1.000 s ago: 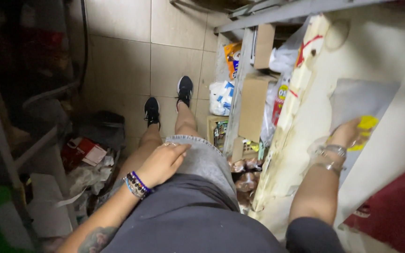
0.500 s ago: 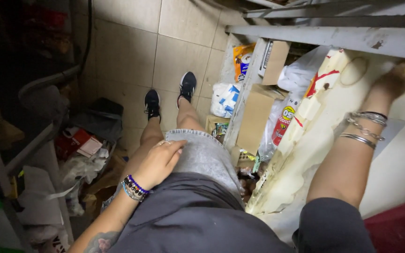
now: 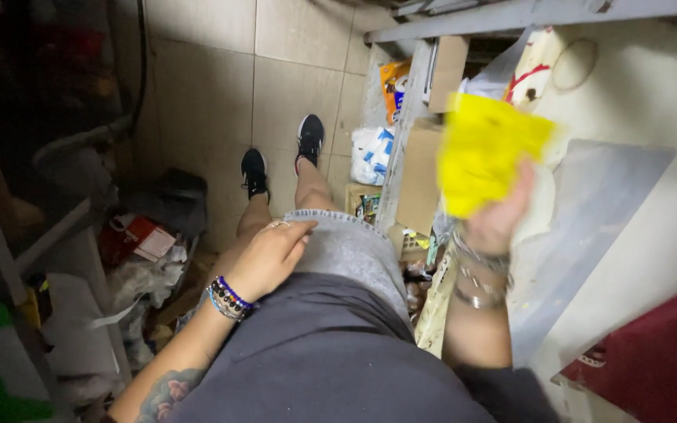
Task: The person wipes a digital scale, metal storage shelves, and a can of lubricant using a yellow cloth.
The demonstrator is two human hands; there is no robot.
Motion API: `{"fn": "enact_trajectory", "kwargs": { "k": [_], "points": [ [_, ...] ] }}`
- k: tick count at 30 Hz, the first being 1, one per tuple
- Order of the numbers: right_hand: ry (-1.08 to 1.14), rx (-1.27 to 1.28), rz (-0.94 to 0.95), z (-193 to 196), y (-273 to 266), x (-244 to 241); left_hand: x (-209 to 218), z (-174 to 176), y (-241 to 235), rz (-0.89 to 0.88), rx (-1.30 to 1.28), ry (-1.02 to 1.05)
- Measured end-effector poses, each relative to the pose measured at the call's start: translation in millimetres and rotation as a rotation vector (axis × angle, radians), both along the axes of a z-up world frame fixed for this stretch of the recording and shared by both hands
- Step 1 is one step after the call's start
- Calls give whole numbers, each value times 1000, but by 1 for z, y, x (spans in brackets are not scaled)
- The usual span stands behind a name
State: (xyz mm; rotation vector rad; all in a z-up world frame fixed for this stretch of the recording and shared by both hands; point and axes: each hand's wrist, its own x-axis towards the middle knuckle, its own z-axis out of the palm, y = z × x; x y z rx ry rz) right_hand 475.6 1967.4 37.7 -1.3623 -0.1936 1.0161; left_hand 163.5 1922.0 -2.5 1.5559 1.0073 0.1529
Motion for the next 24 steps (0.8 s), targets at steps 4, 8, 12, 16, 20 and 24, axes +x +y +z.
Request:
{"fn": "enact_trajectory", "kwargs": {
  "k": [4,8,12,16,20,24],
  "points": [
    [-97,297,46,34,-80,108,-8,-32,-32,5,1,-22],
    [-309,236,-424,17,-163,233,-10,-40,-44,-3,-24,-14],
    [-699,-569,-390,-85,-229,390,-12,-42,-50,-12,-13,-11],
    [-1269,-1223,-284,-125,-199,434,-19,-52,-61,-15,-1,13],
    [-1228,-1393,-278,-120,-170,429,-25,-62,-72,-25,-80,44],
    [-1150,-1400,-339,-117,-160,431,-28,-51,-63,-102,-160,109]
  ]
}}
